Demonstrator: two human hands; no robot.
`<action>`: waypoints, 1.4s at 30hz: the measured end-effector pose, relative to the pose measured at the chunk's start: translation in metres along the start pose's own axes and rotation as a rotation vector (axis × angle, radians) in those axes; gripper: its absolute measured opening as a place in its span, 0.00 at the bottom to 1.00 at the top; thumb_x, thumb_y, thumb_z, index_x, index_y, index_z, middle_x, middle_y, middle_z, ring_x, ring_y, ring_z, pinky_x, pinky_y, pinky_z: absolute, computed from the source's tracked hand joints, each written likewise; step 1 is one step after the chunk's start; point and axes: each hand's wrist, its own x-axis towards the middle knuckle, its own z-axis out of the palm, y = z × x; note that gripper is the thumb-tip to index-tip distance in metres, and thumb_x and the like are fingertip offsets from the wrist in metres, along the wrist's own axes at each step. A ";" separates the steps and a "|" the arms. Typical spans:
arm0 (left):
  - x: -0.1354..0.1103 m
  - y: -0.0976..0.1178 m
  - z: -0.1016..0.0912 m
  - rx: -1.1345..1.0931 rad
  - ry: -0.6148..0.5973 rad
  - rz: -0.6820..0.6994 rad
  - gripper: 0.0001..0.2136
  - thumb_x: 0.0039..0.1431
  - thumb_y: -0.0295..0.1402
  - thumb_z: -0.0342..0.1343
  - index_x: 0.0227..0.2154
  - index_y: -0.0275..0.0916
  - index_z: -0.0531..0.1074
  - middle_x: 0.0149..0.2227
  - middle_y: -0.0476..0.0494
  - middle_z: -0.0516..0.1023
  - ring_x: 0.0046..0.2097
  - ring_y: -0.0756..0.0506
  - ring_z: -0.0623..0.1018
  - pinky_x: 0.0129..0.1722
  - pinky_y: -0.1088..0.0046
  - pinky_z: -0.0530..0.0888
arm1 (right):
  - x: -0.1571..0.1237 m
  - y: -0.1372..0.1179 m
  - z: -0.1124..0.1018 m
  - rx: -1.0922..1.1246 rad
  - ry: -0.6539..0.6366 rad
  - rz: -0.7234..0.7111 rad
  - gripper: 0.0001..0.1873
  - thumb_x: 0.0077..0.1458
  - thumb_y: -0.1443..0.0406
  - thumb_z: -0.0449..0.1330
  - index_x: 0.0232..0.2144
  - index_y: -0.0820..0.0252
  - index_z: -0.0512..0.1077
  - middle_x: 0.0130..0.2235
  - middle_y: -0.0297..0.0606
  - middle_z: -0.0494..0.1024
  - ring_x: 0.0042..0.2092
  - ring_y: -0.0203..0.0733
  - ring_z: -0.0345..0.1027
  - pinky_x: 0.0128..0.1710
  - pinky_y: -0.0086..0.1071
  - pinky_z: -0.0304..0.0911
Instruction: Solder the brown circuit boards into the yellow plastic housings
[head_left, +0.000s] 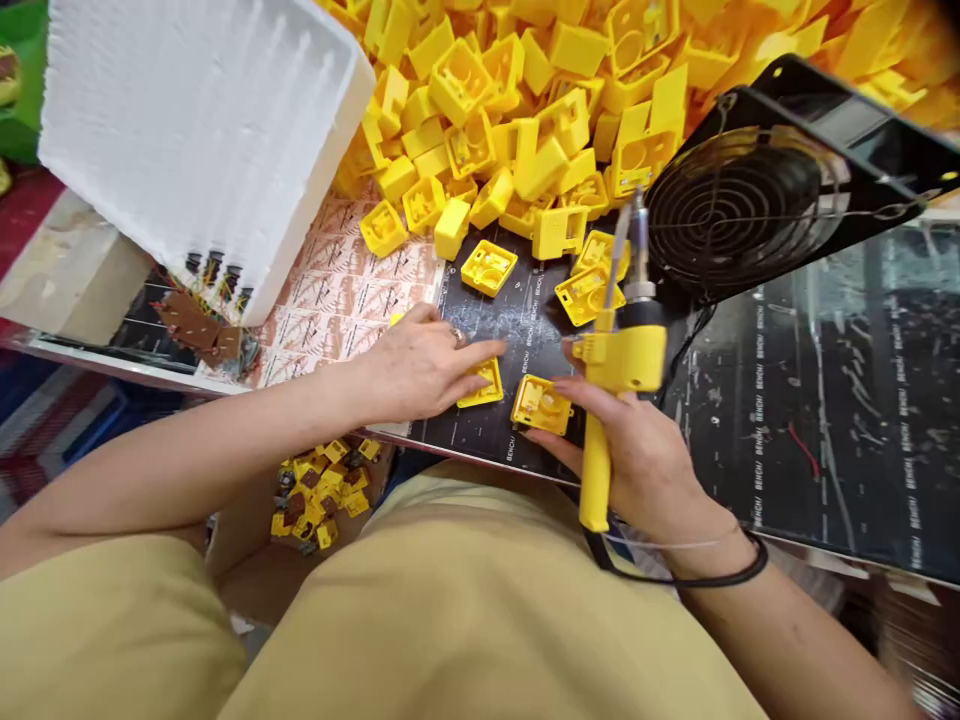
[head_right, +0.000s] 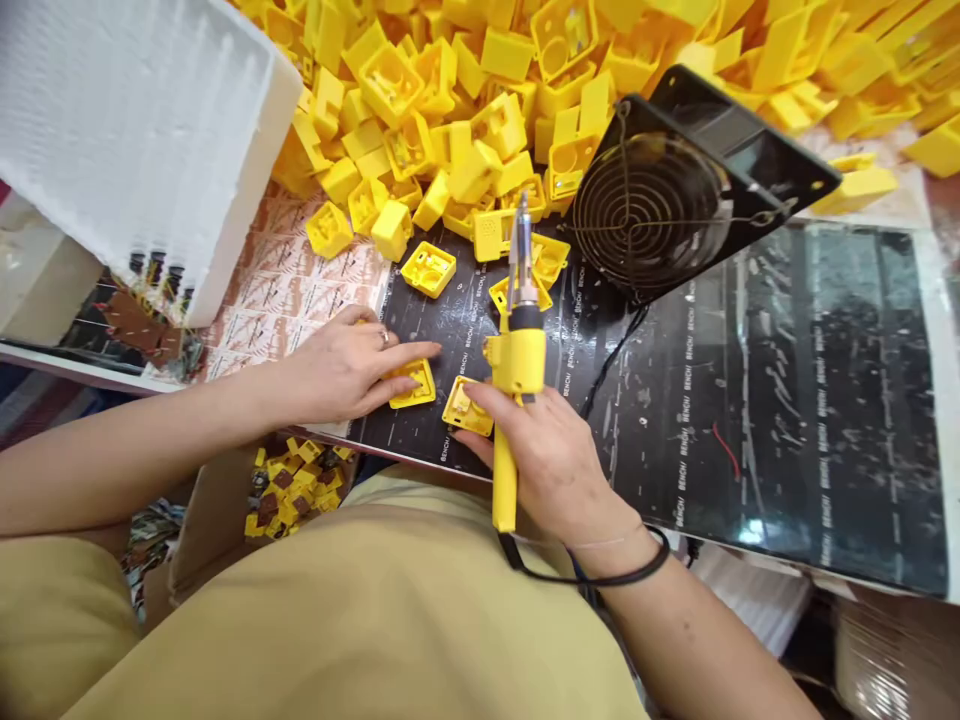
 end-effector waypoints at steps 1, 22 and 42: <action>-0.001 0.000 0.000 0.016 0.023 -0.027 0.20 0.68 0.41 0.46 0.58 0.38 0.67 0.39 0.38 0.80 0.43 0.40 0.78 0.49 0.58 0.66 | 0.001 0.000 0.001 -0.015 -0.017 -0.008 0.24 0.59 0.60 0.64 0.54 0.60 0.63 0.43 0.44 0.77 0.38 0.46 0.74 0.39 0.39 0.73; -0.042 -0.002 -0.007 -0.128 0.320 -0.406 0.30 0.67 0.51 0.38 0.63 0.37 0.62 0.41 0.38 0.80 0.43 0.41 0.77 0.48 0.61 0.70 | -0.012 -0.001 0.004 -0.009 -0.009 0.005 0.34 0.55 0.63 0.67 0.60 0.55 0.59 0.54 0.47 0.72 0.48 0.53 0.74 0.42 0.41 0.75; -0.061 -0.024 0.009 -0.159 0.110 -0.456 0.21 0.69 0.42 0.40 0.48 0.37 0.75 0.47 0.35 0.77 0.42 0.41 0.79 0.40 0.66 0.74 | 0.022 -0.012 0.024 0.001 -0.122 -0.188 0.28 0.59 0.61 0.63 0.58 0.57 0.60 0.44 0.43 0.76 0.44 0.49 0.74 0.48 0.44 0.71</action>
